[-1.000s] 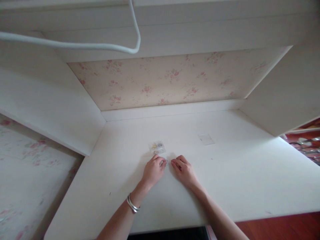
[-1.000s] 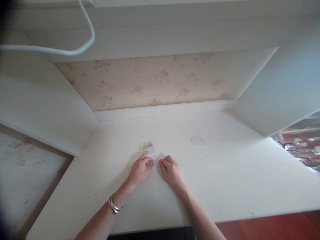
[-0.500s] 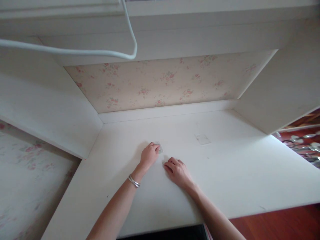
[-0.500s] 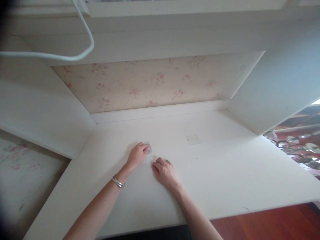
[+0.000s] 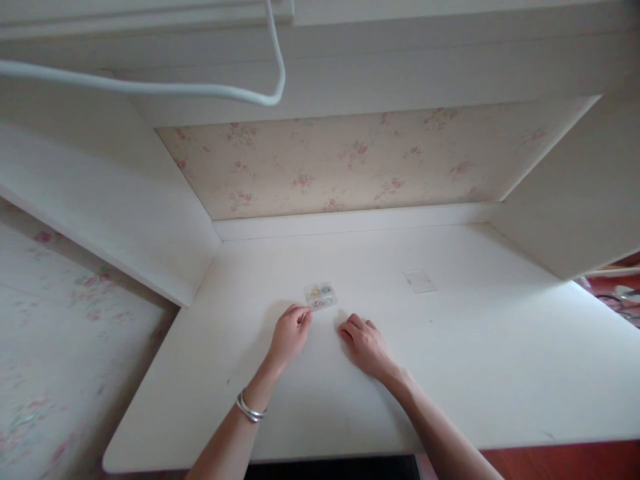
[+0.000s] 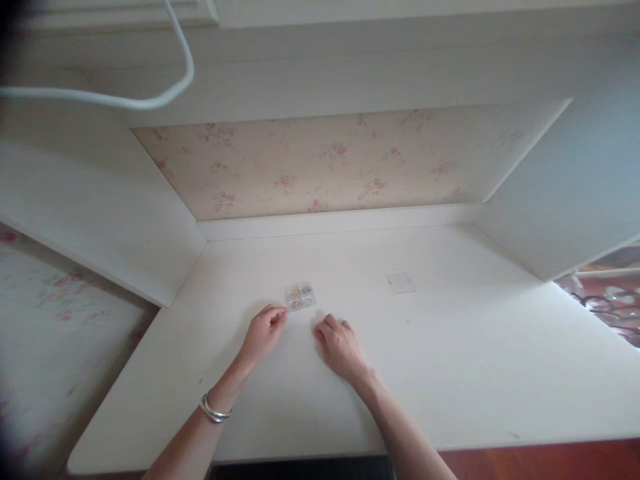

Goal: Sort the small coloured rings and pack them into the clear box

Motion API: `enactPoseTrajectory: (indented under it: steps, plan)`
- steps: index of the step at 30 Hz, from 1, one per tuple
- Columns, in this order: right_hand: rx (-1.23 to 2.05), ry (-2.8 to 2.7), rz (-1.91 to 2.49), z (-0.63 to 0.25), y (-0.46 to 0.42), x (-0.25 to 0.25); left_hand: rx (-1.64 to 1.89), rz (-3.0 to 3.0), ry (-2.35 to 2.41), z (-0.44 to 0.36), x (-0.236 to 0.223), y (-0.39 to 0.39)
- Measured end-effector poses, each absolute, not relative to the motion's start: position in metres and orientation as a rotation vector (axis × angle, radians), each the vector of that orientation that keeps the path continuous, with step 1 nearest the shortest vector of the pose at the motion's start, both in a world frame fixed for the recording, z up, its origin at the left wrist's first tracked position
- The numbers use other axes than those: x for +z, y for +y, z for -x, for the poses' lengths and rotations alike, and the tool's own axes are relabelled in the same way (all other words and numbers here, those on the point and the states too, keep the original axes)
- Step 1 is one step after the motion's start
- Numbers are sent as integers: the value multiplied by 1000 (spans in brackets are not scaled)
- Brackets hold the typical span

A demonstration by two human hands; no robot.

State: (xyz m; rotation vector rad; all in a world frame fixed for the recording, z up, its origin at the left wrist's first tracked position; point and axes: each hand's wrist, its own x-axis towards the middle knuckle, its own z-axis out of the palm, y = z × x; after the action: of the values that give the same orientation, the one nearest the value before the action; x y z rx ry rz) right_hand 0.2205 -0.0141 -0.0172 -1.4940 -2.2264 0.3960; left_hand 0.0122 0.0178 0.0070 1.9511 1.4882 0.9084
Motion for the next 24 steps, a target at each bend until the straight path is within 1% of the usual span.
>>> enactPoseTrajectory:
  steps: [4,9,15,20,24]
  plan:
    - [524,-2075,1453,-221,-3,-10,861,-1831,1459,-14,-7,5]
    - [444,-1966,1430,-213,25,1,855,-1769,1450,-8,-14,2]
    - [396,-2000,1478,-202,49,-7,873,-1736,1440,1,-14,2]
    - [393,-1894,1546,-209,46,-12,885,-1728,1429,2,-14,2]
    - [413,-1823,1580,-232,35,-14,873,-1744,1425,1,-14,2]
